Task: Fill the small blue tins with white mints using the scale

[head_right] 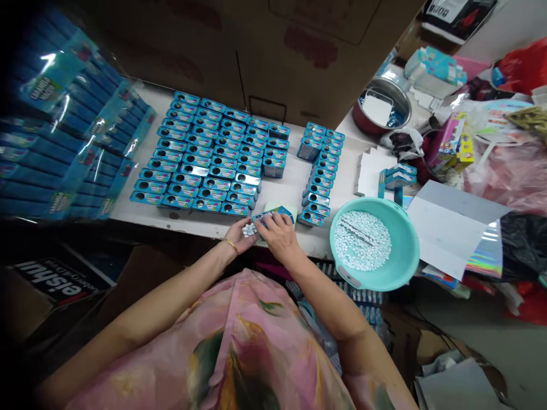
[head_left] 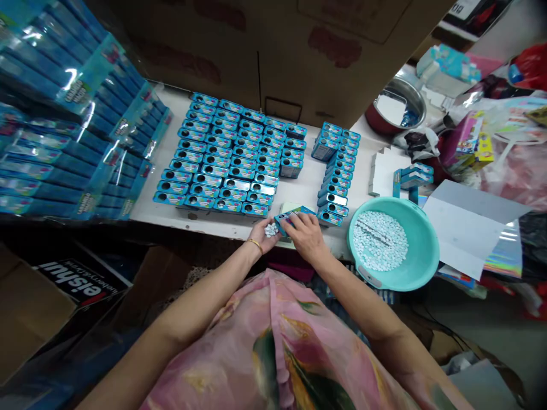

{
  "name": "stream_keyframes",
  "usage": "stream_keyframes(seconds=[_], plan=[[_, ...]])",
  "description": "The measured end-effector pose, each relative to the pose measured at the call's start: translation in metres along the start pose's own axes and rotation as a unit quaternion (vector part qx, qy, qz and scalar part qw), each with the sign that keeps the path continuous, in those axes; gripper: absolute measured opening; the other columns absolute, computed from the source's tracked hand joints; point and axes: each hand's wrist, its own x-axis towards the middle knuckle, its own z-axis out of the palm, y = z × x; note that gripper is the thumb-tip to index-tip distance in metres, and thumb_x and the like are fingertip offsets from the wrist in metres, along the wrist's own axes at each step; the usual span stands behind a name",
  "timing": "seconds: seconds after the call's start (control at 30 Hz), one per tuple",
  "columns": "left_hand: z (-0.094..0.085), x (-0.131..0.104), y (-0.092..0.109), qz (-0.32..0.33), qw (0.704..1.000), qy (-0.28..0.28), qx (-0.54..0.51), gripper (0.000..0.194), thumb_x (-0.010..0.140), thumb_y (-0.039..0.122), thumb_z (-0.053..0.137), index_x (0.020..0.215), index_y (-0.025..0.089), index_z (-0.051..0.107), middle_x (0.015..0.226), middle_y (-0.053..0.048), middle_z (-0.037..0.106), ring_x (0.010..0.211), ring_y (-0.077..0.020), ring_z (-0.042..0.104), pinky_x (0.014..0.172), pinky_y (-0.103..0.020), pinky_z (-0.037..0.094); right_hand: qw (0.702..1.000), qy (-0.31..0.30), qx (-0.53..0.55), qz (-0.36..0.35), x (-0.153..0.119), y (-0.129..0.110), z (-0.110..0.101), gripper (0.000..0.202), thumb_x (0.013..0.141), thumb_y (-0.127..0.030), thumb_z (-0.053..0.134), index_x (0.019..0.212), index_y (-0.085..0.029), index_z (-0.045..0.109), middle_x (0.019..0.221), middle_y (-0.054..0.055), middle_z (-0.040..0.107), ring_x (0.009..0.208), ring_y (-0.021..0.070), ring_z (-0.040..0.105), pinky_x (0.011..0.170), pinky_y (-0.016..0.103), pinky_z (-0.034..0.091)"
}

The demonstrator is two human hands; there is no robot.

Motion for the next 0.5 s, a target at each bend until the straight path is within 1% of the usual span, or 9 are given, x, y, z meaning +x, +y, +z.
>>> stream_keyframes(seconds=[0.07,0.1,0.2,0.3,0.4,0.5], plan=[[0.008,0.002,-0.002,-0.017,1.000,-0.005,0.017,0.020,0.080,0.014,0.040,0.082,0.007,0.059,0.063,-0.007,0.062,0.059,-0.0138,0.059,0.059,-0.024,0.049,0.998,-0.022,-0.033,-0.039,0.002,-0.008,-0.006,0.031,0.085,-0.015,0.035,0.112,-0.024,0.048,0.108,0.008,0.052,0.101,0.0212,0.039,0.085,0.038,0.028],[0.010,0.002,-0.003,-0.024,0.999,-0.010,0.025,0.020,0.079,0.014,0.041,0.084,0.007,0.059,0.065,-0.007,0.063,0.060,-0.0138,0.059,0.059,-0.023,0.048,0.998,-0.026,-0.040,-0.044,0.002,-0.009,-0.006,0.031,0.085,-0.015,0.034,0.112,-0.024,0.047,0.109,0.008,0.051,0.101,0.0212,0.039,0.085,0.038,0.027],[0.013,0.002,-0.004,-0.025,0.999,-0.013,0.023,0.021,0.078,0.012,0.042,0.089,0.008,0.059,0.064,-0.006,0.063,0.059,-0.0130,0.059,0.059,-0.023,0.048,0.999,-0.020,-0.047,-0.013,0.001,-0.006,-0.006,0.032,0.086,-0.017,0.035,0.114,-0.026,0.046,0.109,0.008,0.051,0.101,0.0217,0.039,0.084,0.039,0.027],[0.011,0.002,-0.003,-0.018,1.000,-0.008,0.017,0.021,0.078,0.011,0.042,0.090,0.008,0.058,0.063,-0.006,0.063,0.058,-0.0133,0.059,0.055,-0.023,0.047,0.999,-0.007,-0.046,0.028,-0.003,-0.001,-0.007,0.031,0.086,-0.019,0.036,0.113,-0.027,0.047,0.111,0.007,0.051,0.101,0.0220,0.038,0.084,0.038,0.027],[0.009,0.002,-0.003,-0.023,0.999,-0.018,0.035,0.019,0.077,0.011,0.042,0.086,0.007,0.059,0.064,-0.008,0.063,0.058,-0.0142,0.060,0.055,-0.023,0.047,0.999,-0.003,-0.042,0.018,-0.008,-0.002,-0.010,0.032,0.086,-0.020,0.036,0.115,-0.028,0.046,0.113,0.007,0.050,0.104,0.0221,0.037,0.085,0.038,0.026],[0.008,0.002,-0.003,-0.020,0.998,-0.021,0.051,0.018,0.078,0.011,0.041,0.081,0.008,0.059,0.063,-0.008,0.063,0.057,-0.0144,0.060,0.054,-0.024,0.048,0.999,-0.001,-0.049,0.007,-0.012,-0.006,-0.010,0.032,0.086,-0.018,0.035,0.114,-0.027,0.048,0.110,0.006,0.052,0.104,0.0220,0.036,0.085,0.037,0.025]])
